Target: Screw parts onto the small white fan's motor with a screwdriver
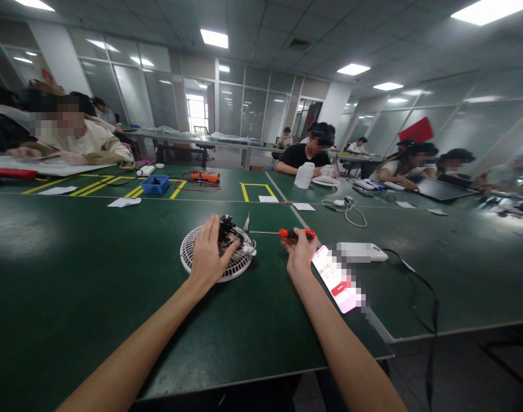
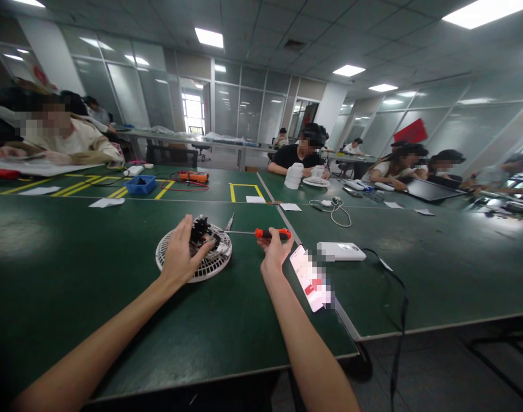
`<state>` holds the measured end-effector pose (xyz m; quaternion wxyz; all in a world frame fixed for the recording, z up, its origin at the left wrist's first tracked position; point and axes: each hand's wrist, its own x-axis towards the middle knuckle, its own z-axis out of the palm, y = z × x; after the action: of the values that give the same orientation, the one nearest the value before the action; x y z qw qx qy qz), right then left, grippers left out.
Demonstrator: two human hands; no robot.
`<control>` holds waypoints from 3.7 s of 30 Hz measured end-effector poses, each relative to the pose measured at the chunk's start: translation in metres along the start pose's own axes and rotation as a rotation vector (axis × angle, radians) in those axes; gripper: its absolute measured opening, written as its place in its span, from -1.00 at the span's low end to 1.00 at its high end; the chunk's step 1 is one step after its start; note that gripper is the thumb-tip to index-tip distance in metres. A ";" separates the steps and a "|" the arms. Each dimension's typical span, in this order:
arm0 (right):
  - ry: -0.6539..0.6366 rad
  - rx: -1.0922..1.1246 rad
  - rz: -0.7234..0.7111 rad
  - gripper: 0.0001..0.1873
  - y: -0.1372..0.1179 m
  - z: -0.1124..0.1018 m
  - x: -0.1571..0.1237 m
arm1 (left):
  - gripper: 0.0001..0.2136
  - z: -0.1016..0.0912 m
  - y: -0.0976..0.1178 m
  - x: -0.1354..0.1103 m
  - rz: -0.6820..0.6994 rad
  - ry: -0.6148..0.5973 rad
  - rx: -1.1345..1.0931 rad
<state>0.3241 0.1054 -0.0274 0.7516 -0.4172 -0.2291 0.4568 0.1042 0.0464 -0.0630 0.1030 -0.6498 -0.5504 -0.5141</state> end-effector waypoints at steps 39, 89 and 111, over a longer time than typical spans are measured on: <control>-0.071 0.037 0.118 -0.59 0.017 -0.001 -0.006 | -0.26 -0.008 0.008 0.003 -0.142 -0.003 0.082; -0.282 0.127 0.198 -0.61 -0.001 0.003 -0.014 | -0.30 -0.012 0.013 0.002 -0.230 -0.071 0.058; -0.152 -0.009 0.148 -0.45 0.018 0.000 -0.018 | -0.36 -0.012 0.014 0.002 -0.259 -0.072 0.066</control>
<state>0.3066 0.0942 -0.0420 0.6943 -0.4005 -0.2562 0.5404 0.1087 0.0341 -0.0501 0.0372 -0.5875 -0.6495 -0.4813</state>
